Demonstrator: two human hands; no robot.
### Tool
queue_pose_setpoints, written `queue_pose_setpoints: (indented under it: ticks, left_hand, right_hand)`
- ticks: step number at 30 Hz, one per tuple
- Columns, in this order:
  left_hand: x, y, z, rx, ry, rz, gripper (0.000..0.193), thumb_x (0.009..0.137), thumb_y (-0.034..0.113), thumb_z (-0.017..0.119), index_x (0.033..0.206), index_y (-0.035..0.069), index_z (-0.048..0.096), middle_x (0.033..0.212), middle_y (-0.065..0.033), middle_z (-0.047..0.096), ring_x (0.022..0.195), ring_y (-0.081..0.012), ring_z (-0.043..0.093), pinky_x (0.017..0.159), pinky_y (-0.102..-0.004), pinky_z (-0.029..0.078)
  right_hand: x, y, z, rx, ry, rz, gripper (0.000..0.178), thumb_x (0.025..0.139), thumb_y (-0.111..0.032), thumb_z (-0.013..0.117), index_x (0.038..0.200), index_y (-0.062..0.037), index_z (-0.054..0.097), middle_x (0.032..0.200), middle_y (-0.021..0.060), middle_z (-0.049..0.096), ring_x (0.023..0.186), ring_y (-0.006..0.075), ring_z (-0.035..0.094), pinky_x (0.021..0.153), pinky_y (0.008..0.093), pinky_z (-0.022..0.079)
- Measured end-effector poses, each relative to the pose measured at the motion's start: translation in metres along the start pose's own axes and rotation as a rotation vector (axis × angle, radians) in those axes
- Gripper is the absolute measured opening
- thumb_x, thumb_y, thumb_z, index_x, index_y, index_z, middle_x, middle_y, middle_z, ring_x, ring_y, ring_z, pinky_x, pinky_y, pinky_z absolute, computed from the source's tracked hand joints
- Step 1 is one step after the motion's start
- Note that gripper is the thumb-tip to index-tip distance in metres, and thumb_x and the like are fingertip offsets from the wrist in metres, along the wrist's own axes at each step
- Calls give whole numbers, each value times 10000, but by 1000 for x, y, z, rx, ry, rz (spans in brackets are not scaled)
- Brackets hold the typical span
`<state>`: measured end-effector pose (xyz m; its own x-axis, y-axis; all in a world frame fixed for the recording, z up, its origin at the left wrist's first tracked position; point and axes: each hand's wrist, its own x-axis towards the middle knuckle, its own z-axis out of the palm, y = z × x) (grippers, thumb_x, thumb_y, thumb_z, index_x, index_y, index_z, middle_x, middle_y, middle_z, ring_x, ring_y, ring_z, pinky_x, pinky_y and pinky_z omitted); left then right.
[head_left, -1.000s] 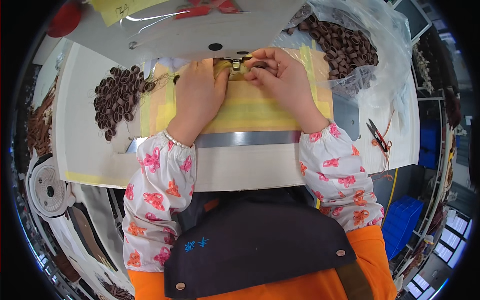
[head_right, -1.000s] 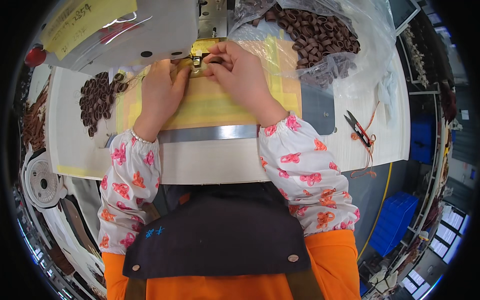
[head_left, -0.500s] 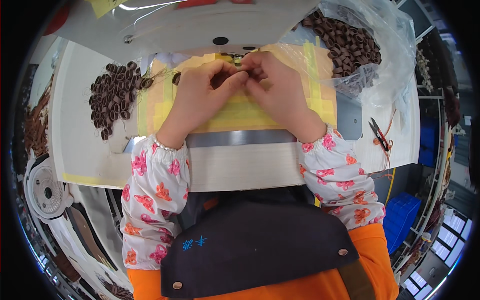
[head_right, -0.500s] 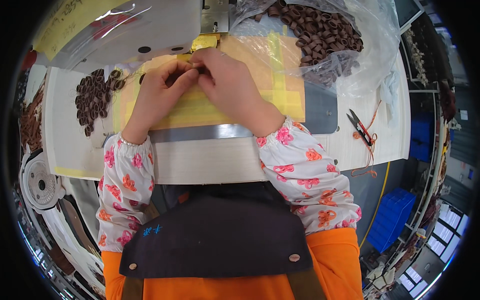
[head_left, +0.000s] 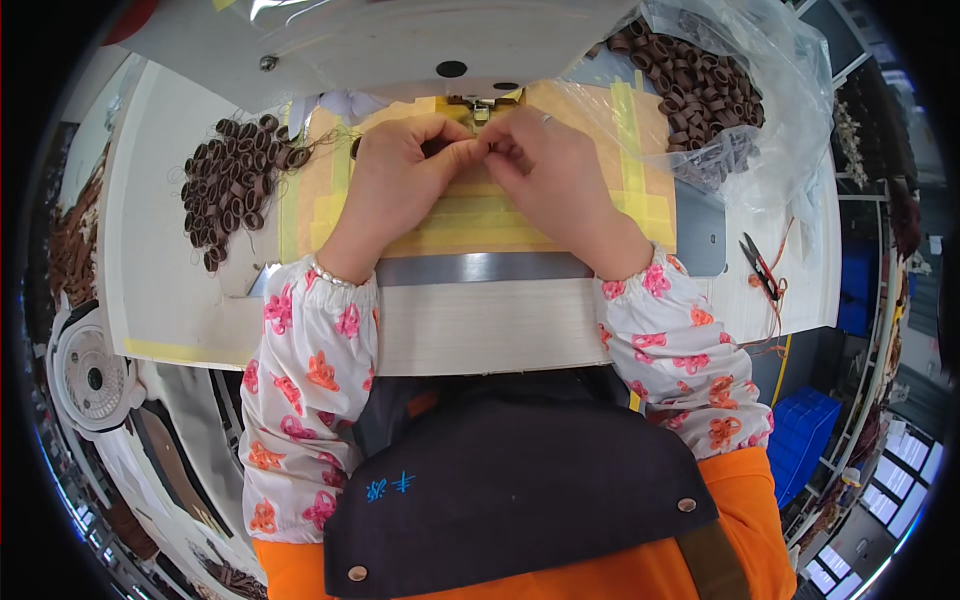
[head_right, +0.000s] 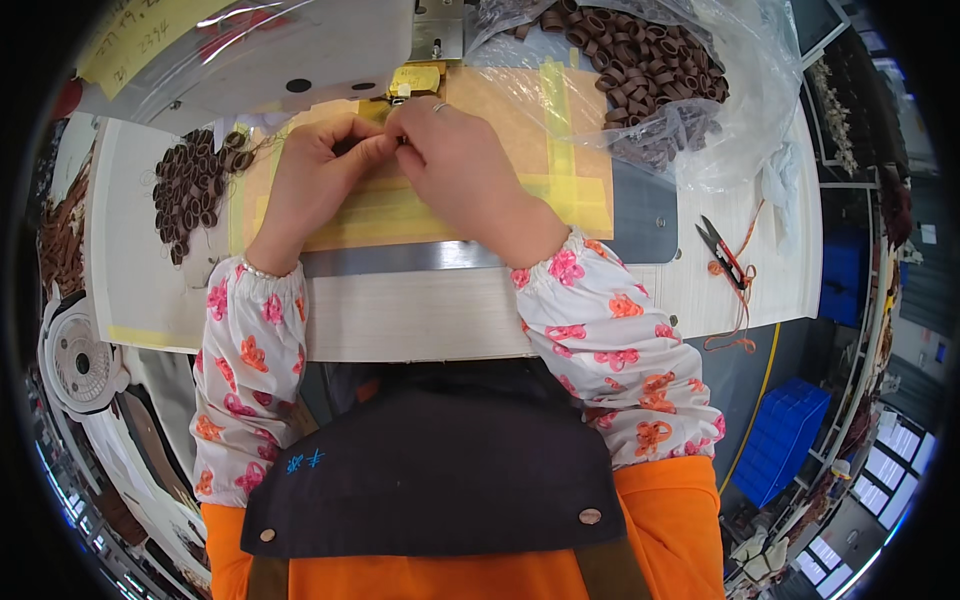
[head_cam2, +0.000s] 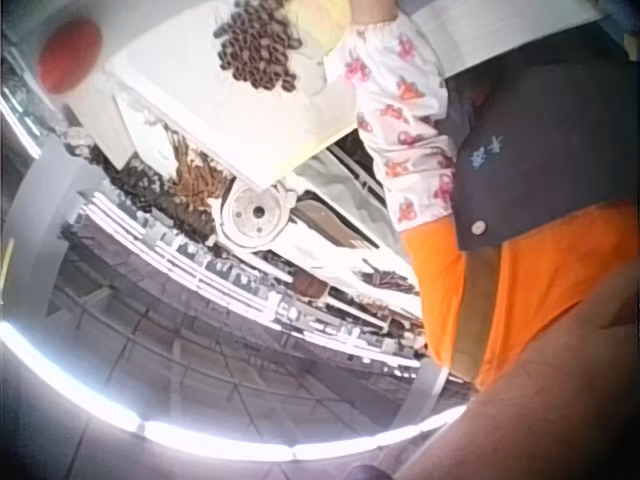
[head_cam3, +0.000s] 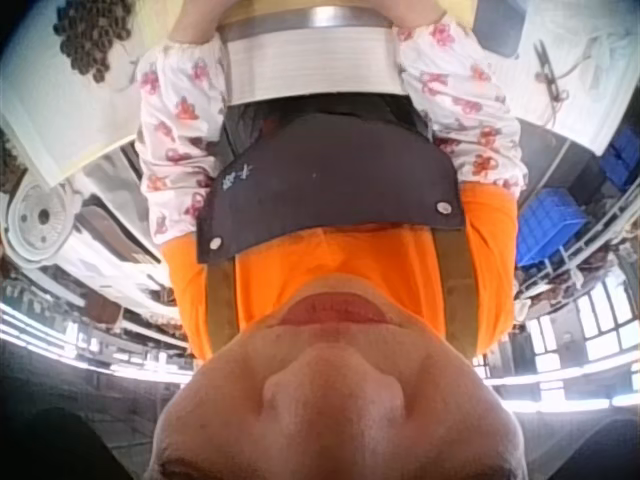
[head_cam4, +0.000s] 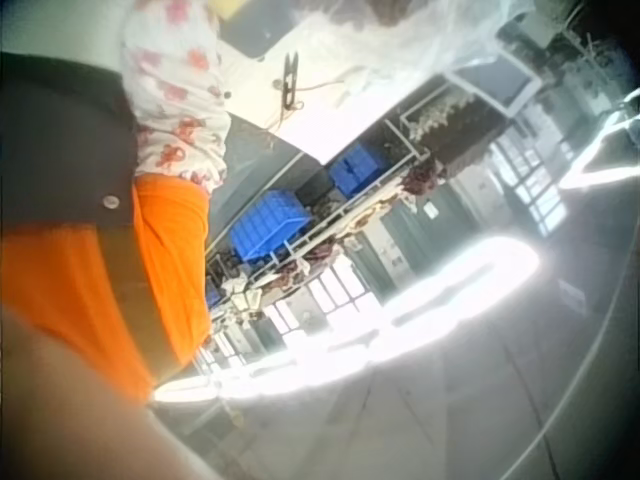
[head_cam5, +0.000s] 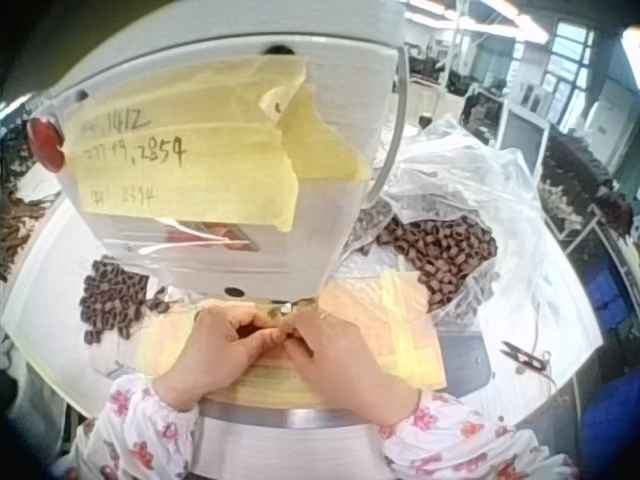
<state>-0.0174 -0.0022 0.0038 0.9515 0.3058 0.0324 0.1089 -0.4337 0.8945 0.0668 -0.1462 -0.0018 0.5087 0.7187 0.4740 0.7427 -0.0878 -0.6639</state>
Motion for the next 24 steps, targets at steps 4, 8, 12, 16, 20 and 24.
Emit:
queue_pose_setpoints:
  ticks: [4,8,12,16,20,24]
  left_hand:
    - [7,-6,5,93,134,158,180,761,177,645,823,8,639,654,-46,605,593,-122,534,570,-254,423]
    - [12,-6,9,182,229,200,191,738,200,649,797,18,649,607,-75,601,545,-182,546,550,-299,430]
    - [15,2,9,255,226,110,221,749,226,638,800,11,657,584,-82,603,511,-187,556,537,-294,434]
    - [15,2,10,214,234,51,239,755,242,634,806,10,664,589,-93,616,498,-190,568,531,-283,443]
    - [17,2,10,242,238,26,257,758,266,635,808,16,669,603,-89,626,508,-181,578,537,-270,448]
    - [18,3,8,198,216,-54,290,772,300,644,847,21,675,617,-51,629,535,-105,545,536,-235,425]
  right_hand:
    - [6,4,-2,98,77,208,82,696,-11,623,766,-3,581,704,113,593,635,248,582,564,325,464]
    - [11,13,0,-27,94,153,104,715,-35,652,807,2,616,727,90,628,594,162,596,565,253,477]
    - [12,19,2,-62,143,135,98,720,-49,653,801,0,627,706,94,630,578,162,590,550,255,465]
    - [14,18,2,-77,155,132,94,729,-67,643,797,-4,635,694,101,628,557,166,577,525,262,445]
    - [15,18,2,-96,167,119,97,730,-76,635,792,0,636,688,110,624,543,169,562,517,268,435]
    - [17,16,1,-102,159,117,95,727,-72,632,787,2,637,687,118,623,566,188,579,531,276,445]
